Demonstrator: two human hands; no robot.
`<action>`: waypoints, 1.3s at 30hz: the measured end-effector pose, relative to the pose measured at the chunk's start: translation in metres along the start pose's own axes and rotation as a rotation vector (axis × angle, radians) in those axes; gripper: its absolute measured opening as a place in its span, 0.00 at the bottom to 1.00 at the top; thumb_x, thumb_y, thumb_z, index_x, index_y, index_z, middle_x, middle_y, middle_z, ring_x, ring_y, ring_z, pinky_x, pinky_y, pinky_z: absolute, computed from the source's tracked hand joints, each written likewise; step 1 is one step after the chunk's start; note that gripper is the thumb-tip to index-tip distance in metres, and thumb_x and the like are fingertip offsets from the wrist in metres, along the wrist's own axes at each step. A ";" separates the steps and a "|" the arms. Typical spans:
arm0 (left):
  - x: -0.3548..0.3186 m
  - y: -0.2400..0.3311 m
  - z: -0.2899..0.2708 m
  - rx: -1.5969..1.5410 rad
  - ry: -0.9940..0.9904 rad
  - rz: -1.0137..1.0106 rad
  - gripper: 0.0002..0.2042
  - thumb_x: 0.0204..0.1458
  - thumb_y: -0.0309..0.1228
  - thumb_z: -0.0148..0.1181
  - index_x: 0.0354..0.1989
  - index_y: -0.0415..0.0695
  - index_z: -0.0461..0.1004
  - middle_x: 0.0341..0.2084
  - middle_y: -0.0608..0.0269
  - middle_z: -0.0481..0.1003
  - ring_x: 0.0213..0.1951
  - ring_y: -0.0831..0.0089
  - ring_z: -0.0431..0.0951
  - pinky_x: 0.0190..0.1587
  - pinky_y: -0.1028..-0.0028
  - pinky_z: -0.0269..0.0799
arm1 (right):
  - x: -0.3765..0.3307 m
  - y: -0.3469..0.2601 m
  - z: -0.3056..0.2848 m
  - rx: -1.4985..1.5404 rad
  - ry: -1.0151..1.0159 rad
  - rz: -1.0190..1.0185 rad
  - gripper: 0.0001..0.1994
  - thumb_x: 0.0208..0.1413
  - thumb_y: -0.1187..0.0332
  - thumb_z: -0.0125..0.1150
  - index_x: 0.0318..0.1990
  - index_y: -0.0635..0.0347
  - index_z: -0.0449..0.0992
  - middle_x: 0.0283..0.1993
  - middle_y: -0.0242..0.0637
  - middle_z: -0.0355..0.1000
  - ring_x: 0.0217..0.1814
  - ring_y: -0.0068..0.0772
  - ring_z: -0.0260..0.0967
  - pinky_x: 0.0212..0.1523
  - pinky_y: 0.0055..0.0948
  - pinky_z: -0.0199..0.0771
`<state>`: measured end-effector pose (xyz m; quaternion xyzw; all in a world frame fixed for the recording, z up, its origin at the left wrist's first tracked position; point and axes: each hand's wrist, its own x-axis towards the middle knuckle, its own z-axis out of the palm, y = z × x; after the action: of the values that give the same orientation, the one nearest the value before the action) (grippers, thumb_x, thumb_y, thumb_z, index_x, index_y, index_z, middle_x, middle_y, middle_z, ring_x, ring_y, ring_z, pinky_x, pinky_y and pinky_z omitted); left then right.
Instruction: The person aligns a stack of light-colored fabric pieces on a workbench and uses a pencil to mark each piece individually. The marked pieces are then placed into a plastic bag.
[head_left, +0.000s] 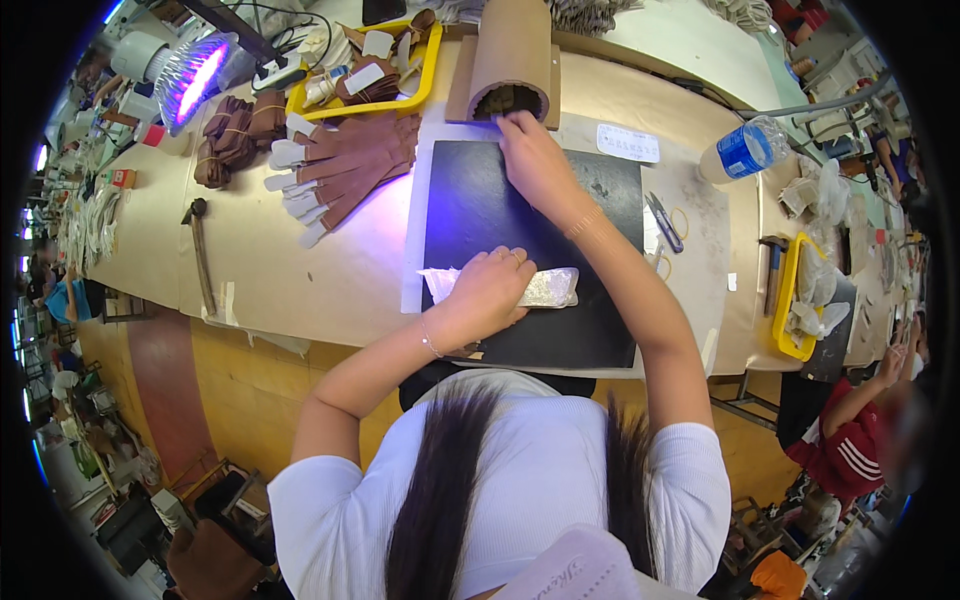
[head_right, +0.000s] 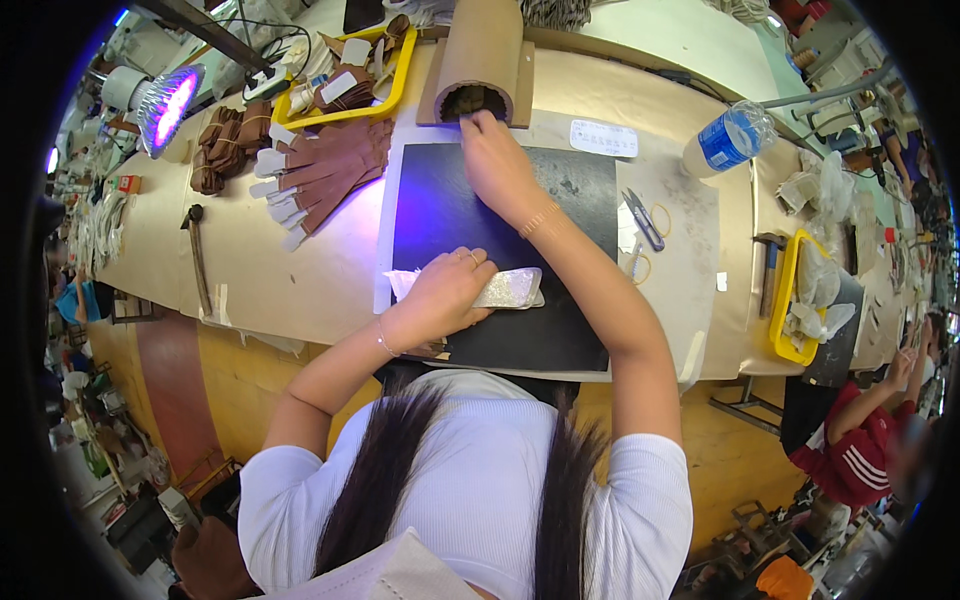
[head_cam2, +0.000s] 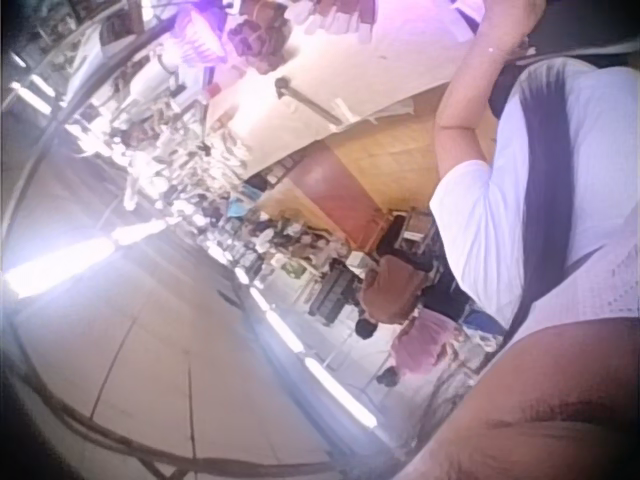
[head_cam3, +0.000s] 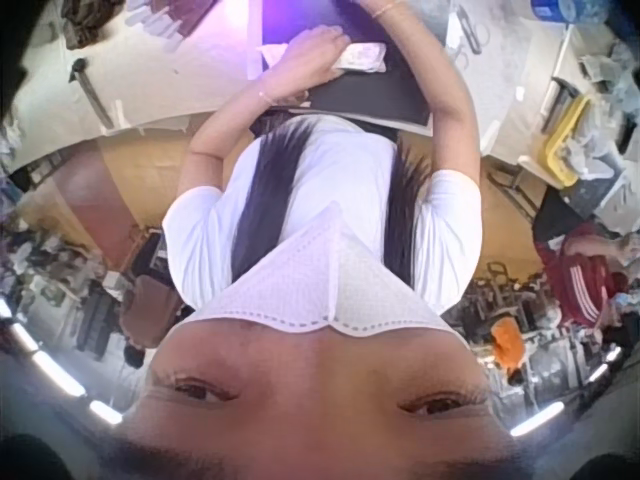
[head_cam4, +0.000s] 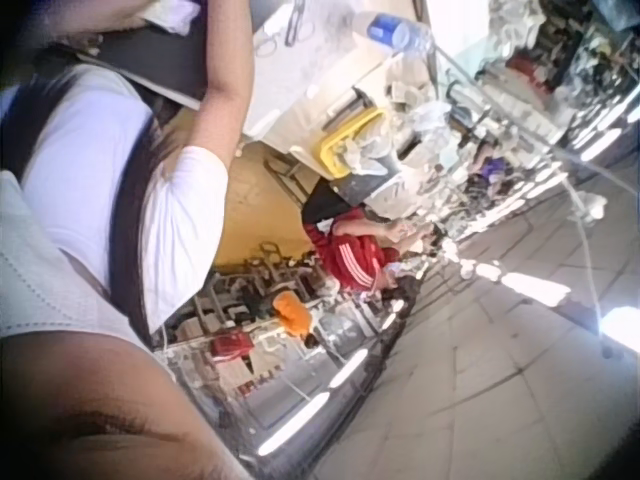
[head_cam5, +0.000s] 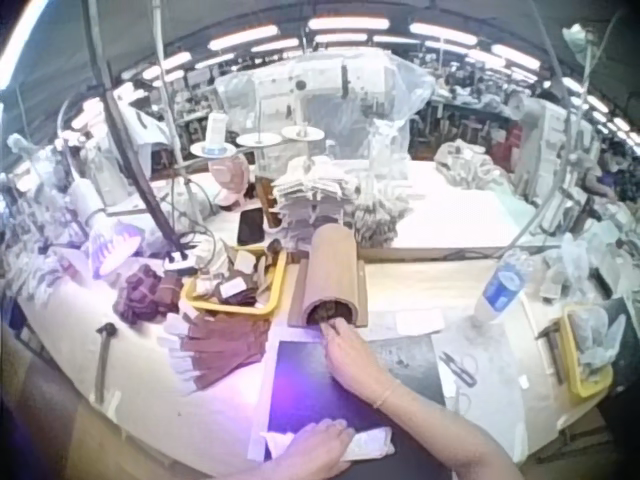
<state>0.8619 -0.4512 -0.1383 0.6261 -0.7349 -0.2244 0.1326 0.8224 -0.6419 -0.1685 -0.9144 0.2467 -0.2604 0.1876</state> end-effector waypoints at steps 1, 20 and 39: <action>0.001 0.002 -0.001 0.014 0.019 0.007 0.23 0.39 0.33 0.75 0.43 0.39 0.73 0.43 0.52 0.72 0.48 0.54 0.74 0.49 0.60 0.72 | 0.014 0.009 0.013 -0.138 0.054 -0.041 0.12 0.59 0.74 0.55 0.46 0.72 0.77 0.47 0.54 0.73 0.48 0.53 0.74 0.50 0.45 0.75; -0.001 0.004 -0.010 0.019 -0.057 0.019 0.28 0.44 0.41 0.74 0.50 0.38 0.72 0.45 0.51 0.73 0.49 0.55 0.74 0.50 0.60 0.70 | 0.066 0.030 0.059 -0.251 -0.132 0.203 0.12 0.55 0.68 0.57 0.34 0.66 0.84 0.36 0.54 0.79 0.39 0.54 0.80 0.44 0.49 0.79; 0.132 -0.083 -0.033 0.384 0.394 -0.146 0.07 0.58 0.28 0.55 0.35 0.35 0.76 0.38 0.46 0.76 0.46 0.53 0.80 0.45 0.59 0.79 | -0.129 -0.002 -0.151 1.193 -0.313 0.672 0.16 0.61 0.76 0.63 0.55 0.66 0.71 0.36 0.29 0.73 0.34 0.19 0.74 0.37 0.20 0.78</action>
<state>0.9254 -0.5953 -0.1623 0.7224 -0.6772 0.0358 0.1353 0.6413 -0.6019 -0.0974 -0.5562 0.3010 -0.1446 0.7610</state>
